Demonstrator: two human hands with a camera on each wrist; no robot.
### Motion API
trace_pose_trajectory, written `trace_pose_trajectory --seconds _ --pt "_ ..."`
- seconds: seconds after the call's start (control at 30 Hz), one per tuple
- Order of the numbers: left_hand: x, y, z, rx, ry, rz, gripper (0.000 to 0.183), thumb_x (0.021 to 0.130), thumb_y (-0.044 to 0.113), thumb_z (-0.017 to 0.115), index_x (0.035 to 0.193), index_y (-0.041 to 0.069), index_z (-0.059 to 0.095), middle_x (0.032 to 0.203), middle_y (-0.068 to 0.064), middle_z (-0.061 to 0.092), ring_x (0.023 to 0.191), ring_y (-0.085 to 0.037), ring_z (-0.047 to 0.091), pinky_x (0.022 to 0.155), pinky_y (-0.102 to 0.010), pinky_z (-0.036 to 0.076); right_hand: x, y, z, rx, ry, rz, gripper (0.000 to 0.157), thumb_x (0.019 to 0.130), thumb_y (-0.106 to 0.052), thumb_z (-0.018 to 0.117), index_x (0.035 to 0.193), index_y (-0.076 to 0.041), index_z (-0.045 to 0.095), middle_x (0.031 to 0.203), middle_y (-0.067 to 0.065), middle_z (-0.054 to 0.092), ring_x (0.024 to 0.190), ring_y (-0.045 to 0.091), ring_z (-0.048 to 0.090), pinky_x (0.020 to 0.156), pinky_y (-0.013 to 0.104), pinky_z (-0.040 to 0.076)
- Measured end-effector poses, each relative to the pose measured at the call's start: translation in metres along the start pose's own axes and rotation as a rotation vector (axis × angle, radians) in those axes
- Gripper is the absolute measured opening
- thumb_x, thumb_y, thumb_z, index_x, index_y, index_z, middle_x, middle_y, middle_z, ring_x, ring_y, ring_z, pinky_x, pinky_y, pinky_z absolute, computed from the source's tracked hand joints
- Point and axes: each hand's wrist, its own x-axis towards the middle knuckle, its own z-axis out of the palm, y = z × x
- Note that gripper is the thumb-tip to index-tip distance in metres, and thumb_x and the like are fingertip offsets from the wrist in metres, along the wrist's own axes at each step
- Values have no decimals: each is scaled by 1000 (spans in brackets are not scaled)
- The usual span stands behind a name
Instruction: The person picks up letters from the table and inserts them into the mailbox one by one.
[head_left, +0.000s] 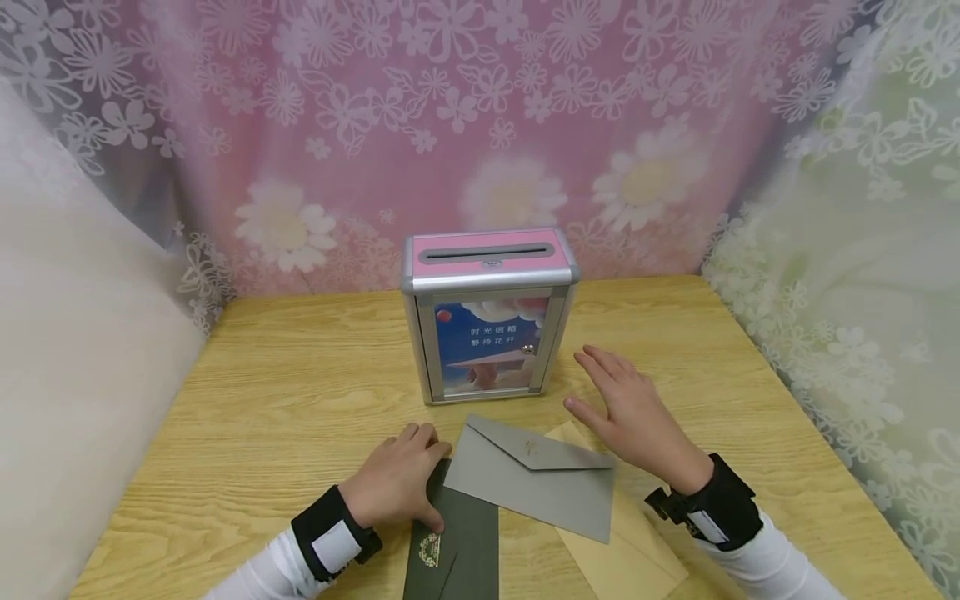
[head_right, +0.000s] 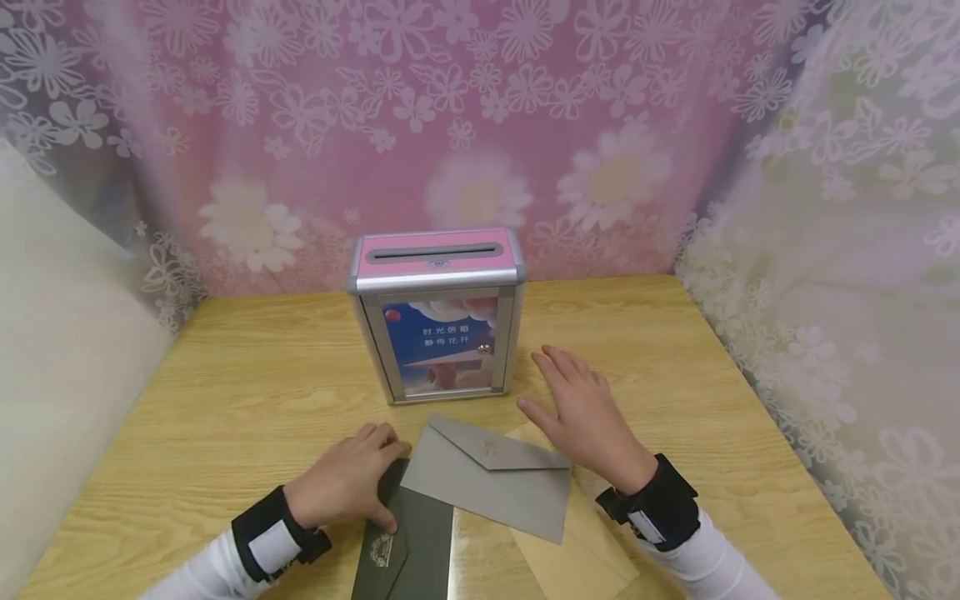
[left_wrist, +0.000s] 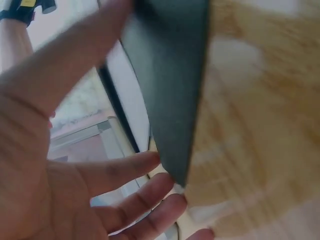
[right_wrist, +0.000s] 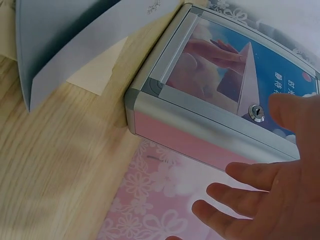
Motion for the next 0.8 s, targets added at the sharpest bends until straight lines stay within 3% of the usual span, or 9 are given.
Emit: trace_pose_trajectory --seconds 0.13,0.3,0.53,0.8 --pt "1 0 3 -15 16 -6 95 48 57 86 125 9 58 106 -6 50 93 -20 43 71 -43 47 -1 0 2 -1 -5 -1 70 94 -50 51 144 -4 37 148 17 32 131 33 25 91 69 31" --pt "2 -4 5 -38 23 -17 92 44 58 87 118 11 59 100 -4 50 89 -19 42 73 -42 45 -2 -1 3 -6 -5 -1 70 94 -51 50 144 -4 37 148 16 32 131 33 25 91 68 31" --pt "5 -12 1 -72 14 -17 78 44 56 88 102 12 59 89 0 46 80 -17 43 64 -36 43 -3 1 6 -15 -10 -3 68 94 -49 51 144 -5 38 148 16 32 131 32 26 88 66 33" --pt "4 -19 -10 -211 -52 -90 73 52 40 90 108 10 55 87 1 62 70 -12 54 59 -35 49 -3 1 8 -13 -27 -9 66 94 -47 52 143 -5 40 147 17 34 131 31 26 88 64 33"
